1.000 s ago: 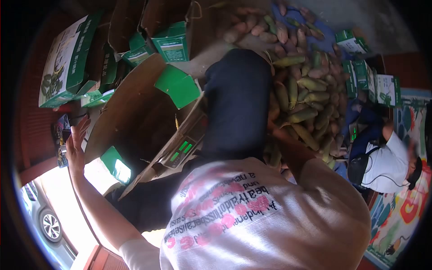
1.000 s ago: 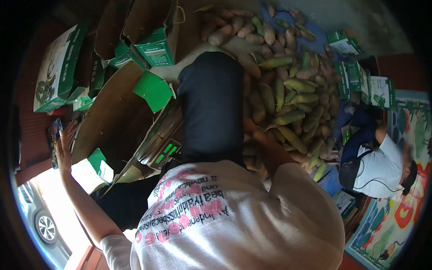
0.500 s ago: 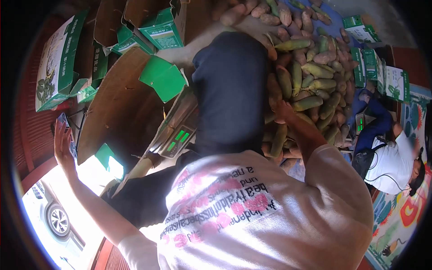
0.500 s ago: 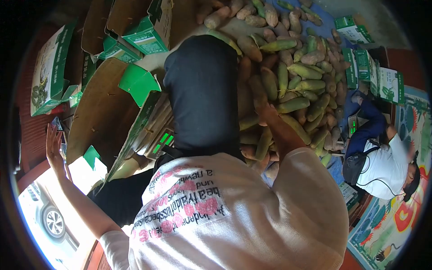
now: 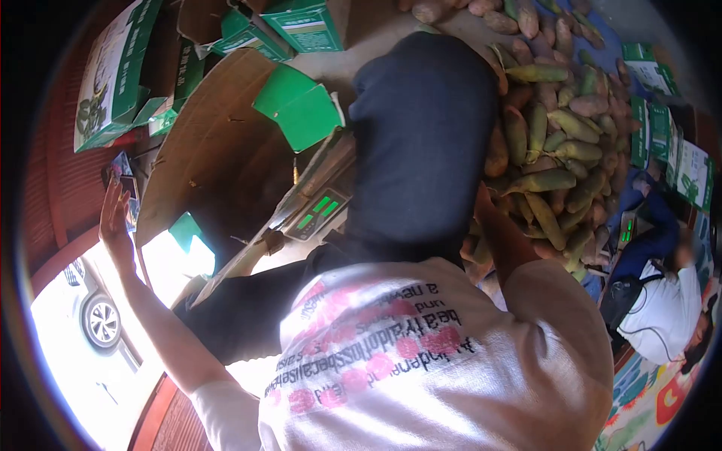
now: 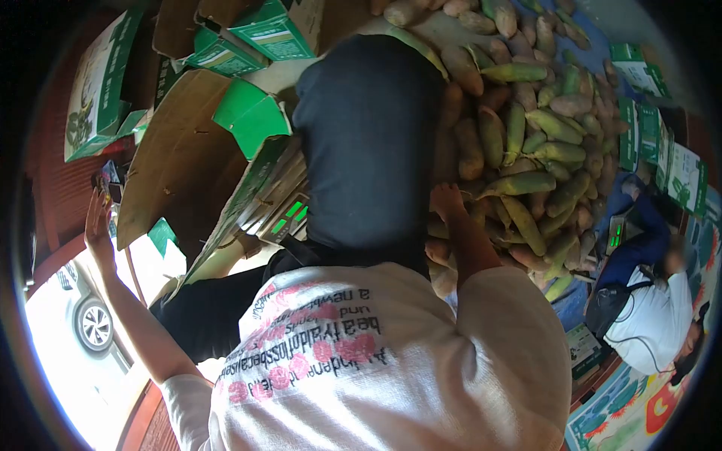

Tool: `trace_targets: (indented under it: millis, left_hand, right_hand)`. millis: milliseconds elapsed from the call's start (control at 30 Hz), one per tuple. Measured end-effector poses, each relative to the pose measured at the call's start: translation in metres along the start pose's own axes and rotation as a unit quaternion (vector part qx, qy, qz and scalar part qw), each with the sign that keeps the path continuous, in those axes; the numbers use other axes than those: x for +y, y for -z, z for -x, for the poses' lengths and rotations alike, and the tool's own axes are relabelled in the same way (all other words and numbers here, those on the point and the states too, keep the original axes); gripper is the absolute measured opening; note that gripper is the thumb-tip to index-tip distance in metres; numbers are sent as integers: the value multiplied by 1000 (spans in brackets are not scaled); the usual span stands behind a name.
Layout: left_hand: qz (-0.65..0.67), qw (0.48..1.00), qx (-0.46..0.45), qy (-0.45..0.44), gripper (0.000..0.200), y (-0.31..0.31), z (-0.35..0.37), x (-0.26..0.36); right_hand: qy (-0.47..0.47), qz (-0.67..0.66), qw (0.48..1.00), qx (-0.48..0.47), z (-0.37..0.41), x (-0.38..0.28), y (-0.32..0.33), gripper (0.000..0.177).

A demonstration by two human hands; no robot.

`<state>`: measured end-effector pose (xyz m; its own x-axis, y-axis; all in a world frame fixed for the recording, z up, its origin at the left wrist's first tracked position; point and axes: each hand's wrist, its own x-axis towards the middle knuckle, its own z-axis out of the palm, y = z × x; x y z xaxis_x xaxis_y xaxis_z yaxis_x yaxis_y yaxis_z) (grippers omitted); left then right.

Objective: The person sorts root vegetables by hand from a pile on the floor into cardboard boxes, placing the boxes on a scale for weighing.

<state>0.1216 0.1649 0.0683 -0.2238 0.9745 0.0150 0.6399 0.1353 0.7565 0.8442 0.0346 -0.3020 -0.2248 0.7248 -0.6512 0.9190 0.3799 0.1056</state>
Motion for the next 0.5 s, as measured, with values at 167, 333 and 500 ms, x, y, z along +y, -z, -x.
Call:
trace_targets:
  millis: [167,333,500]
  left_hand:
    - [-24,998,14,-65,35,-1,-4,5]
    - [-20,994,27,-105,37,-11,-2,19]
    - [12,995,42,-86,38,-20,0,25]
  right_hand:
    - [-21,-31,998,-59,-16,24,28,32]
    - [-76,-144,987,0,-31,49,60,34]
    - [-110,-349,914,175,-49,91,113,36]
